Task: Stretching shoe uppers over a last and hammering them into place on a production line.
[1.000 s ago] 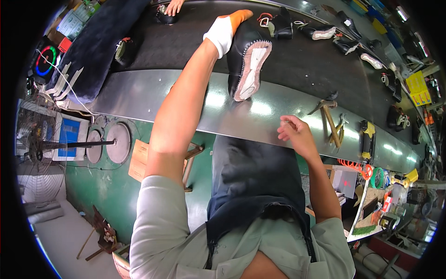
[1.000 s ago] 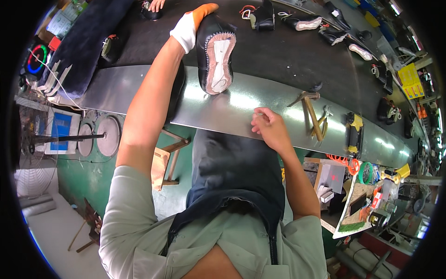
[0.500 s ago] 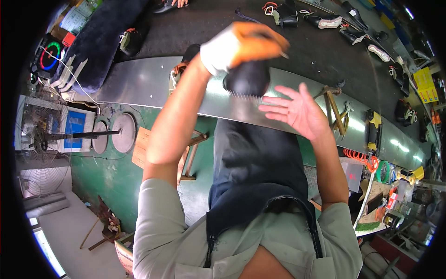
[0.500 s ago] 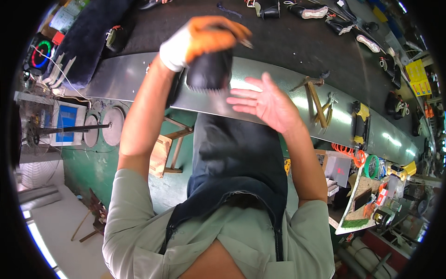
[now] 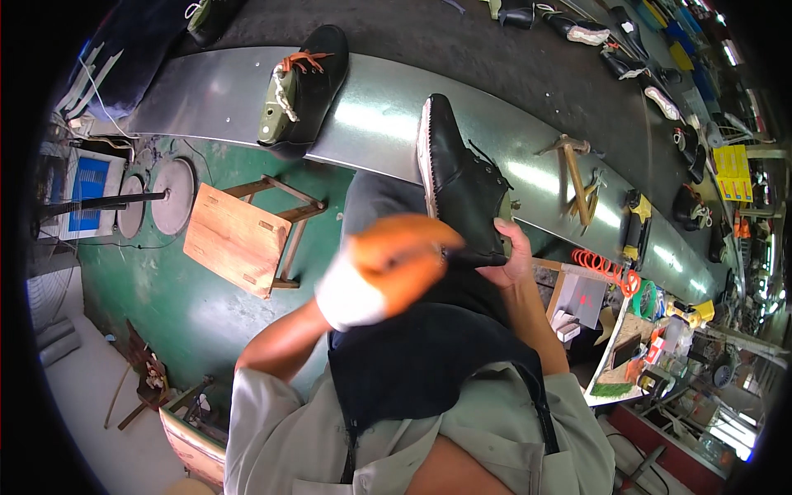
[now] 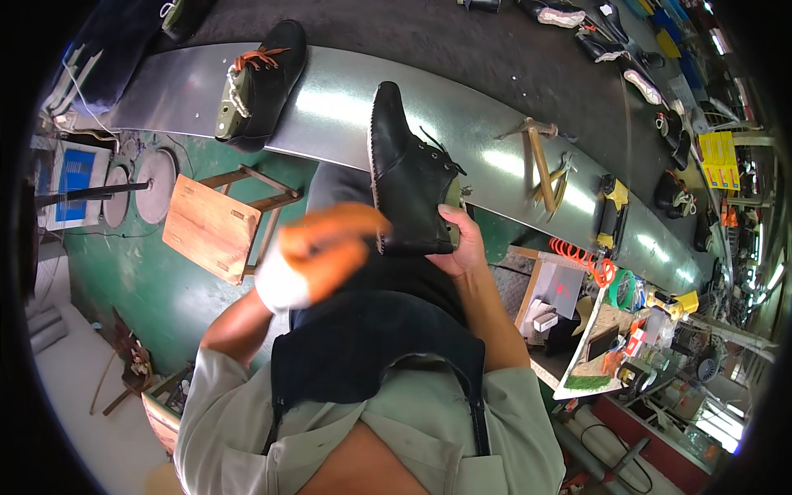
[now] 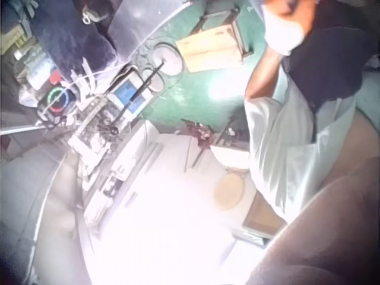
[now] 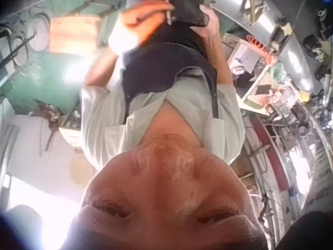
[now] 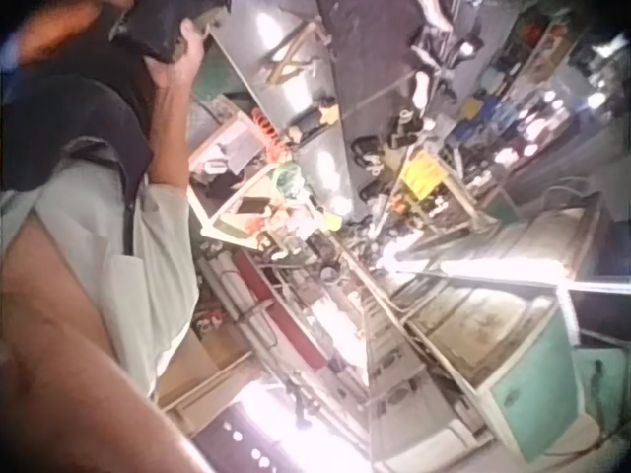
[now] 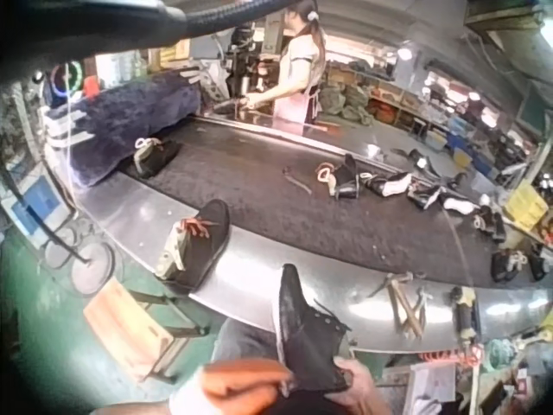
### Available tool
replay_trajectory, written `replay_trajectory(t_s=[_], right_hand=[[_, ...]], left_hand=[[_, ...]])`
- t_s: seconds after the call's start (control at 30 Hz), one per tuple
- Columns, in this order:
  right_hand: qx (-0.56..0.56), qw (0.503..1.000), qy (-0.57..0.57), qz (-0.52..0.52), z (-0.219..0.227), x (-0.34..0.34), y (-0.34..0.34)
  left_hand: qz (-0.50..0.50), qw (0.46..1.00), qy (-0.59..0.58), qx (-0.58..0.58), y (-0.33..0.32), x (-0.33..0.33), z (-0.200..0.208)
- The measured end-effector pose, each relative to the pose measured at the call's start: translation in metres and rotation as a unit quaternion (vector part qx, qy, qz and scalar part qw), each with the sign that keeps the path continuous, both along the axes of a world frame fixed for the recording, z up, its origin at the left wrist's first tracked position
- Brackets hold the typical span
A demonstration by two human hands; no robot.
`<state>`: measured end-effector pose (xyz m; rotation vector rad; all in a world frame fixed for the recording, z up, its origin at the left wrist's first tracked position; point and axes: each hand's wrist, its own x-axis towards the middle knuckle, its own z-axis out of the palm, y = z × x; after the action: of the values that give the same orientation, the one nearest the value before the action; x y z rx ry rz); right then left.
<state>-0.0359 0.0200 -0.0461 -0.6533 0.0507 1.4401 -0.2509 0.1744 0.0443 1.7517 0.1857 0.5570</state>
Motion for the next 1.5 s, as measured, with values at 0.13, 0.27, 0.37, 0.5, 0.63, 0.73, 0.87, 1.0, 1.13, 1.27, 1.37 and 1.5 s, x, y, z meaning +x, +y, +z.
replay_trajectory(t_s=[0.13,0.27,0.37,0.5,0.63,0.73,0.87,1.0,1.13,1.27,1.37,1.5], right_hand=[[-0.023,0.986,-0.162,0.041,0.004,0.004,-0.012],[-0.073,0.939,-0.307,0.137,0.029,0.02,-0.02],[-0.07,0.792,-0.494,0.353,0.072,0.031,-0.003],[-0.077,0.687,-0.661,0.292,0.092,0.052,0.013],[-0.282,0.338,-0.896,0.055,0.061,0.148,-0.001],[-0.413,0.162,-0.872,0.209,0.017,0.199,-0.014],[-0.447,0.185,-0.856,0.183,0.002,0.205,-0.015],[-0.287,0.452,-0.842,0.057,0.026,0.161,-0.014],[-0.164,0.789,-0.578,0.126,0.075,0.036,-0.005],[-0.04,0.856,-0.512,0.067,0.081,-0.003,-0.008],[0.0,0.596,-0.761,0.256,0.031,-0.007,-0.013],[-0.067,0.601,-0.739,0.295,0.07,0.008,0.004]], left_hand=[[0.212,0.953,0.138,0.165,0.026,-0.035,-0.04],[0.147,0.835,0.11,0.519,0.028,-0.036,0.012],[0.031,0.827,0.126,0.548,0.031,-0.026,0.022],[-0.078,0.876,0.231,0.416,0.036,-0.048,-0.028],[-0.075,0.945,0.293,0.128,0.046,-0.025,-0.091],[-0.119,0.921,0.338,0.15,0.036,-0.006,-0.085],[-0.138,0.902,0.406,0.053,0.038,-0.02,-0.088],[-0.155,0.87,0.462,-0.08,0.044,-0.017,-0.08],[-0.189,0.904,0.383,-0.032,0.056,-0.019,-0.094],[-0.217,0.893,0.38,-0.101,0.061,-0.016,-0.114],[-0.186,0.841,0.401,-0.312,0.06,-0.015,-0.105],[-0.2,0.879,0.419,-0.11,0.068,-0.006,-0.089]])
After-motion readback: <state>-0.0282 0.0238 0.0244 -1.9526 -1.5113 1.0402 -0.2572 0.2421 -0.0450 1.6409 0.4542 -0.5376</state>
